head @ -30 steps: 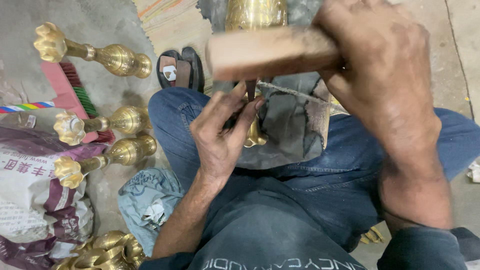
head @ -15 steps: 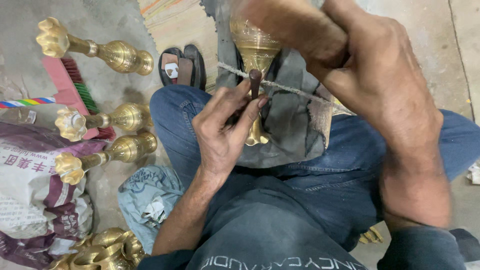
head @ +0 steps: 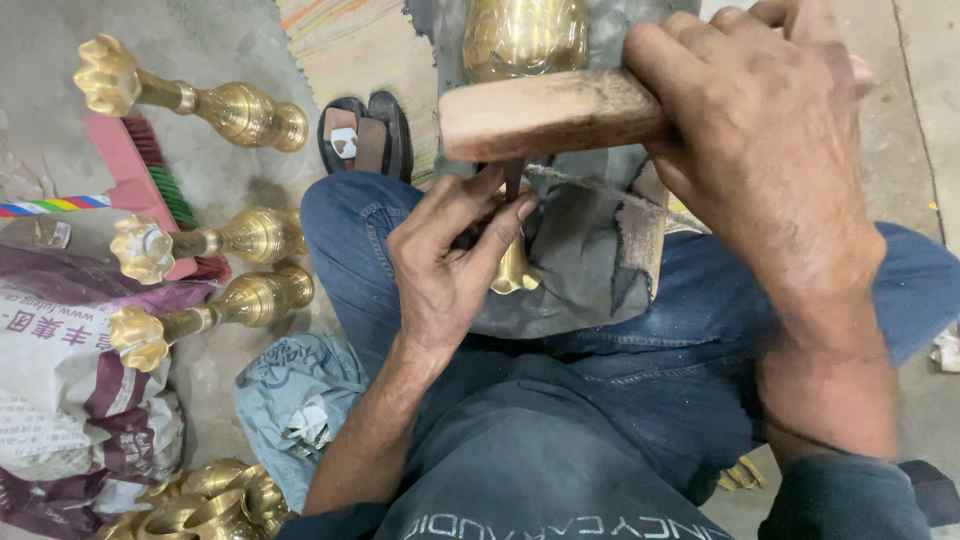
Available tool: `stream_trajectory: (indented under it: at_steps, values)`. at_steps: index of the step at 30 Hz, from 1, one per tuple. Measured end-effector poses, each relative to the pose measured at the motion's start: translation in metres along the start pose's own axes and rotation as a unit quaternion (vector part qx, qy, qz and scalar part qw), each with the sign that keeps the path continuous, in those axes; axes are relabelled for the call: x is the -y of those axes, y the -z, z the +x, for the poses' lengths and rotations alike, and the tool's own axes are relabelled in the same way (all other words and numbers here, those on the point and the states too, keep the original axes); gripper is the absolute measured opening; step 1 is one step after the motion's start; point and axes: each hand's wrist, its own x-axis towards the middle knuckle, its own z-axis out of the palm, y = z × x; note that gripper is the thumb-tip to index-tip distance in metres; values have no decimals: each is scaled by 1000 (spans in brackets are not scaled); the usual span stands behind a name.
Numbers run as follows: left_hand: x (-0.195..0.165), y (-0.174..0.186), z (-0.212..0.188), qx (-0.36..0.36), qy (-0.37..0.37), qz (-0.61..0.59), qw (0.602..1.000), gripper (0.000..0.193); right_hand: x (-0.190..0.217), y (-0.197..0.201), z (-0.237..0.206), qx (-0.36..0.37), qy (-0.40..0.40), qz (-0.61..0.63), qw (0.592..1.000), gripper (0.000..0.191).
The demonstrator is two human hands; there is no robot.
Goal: The person sits on the floor with a brass vase held against a sandbag on their lap and hammers a chisel against the vase's surface using a wooden mallet, working the metal around the neck and body. Finished brass vases and parts lie on the floor beside them.
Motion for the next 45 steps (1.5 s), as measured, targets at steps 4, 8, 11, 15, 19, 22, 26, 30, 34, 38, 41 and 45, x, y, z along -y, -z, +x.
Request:
stream_trajectory:
  at_steps: [4,8,11,15,19,22,26,30,34,38,41,45]
  values:
    - [-1,1,0,10,24,-10,1000,33,6,3,8,43,-96,142,984,36]
    - [-2,-1,1,-4,17,-24,1000,32,14,9,11,19,-2,-76,997,38]
    - [-2,0,0,20,68,-32,997,37,16,10,12,10,33,-139,990,37]
    - [-1,1,0,16,28,-39,999,34,14,7,14,24,-53,-27,998,35]
    - [1,1,0,23,41,-55,997,34,12,5,10,37,-52,-14,998,35]
    - [3,0,0,26,47,-41,998,35,9,3,5,30,-82,43,995,30]
    - [4,1,1,33,11,-52,998,32,4,1,-1,43,15,-80,996,35]
    - [4,0,2,31,54,-54,997,34,-2,-1,-1,11,-27,50,998,32]
    - [5,0,4,33,35,-38,998,33,-3,1,0,17,-14,7,1000,33]
    - [6,1,2,44,38,-60,996,34,1,3,3,106,-162,156,969,36]
    - [7,-1,3,34,41,-58,997,33,5,5,6,13,-18,5,1000,36]
    - [8,-1,2,43,48,-70,995,34,5,4,10,73,-134,114,982,31]
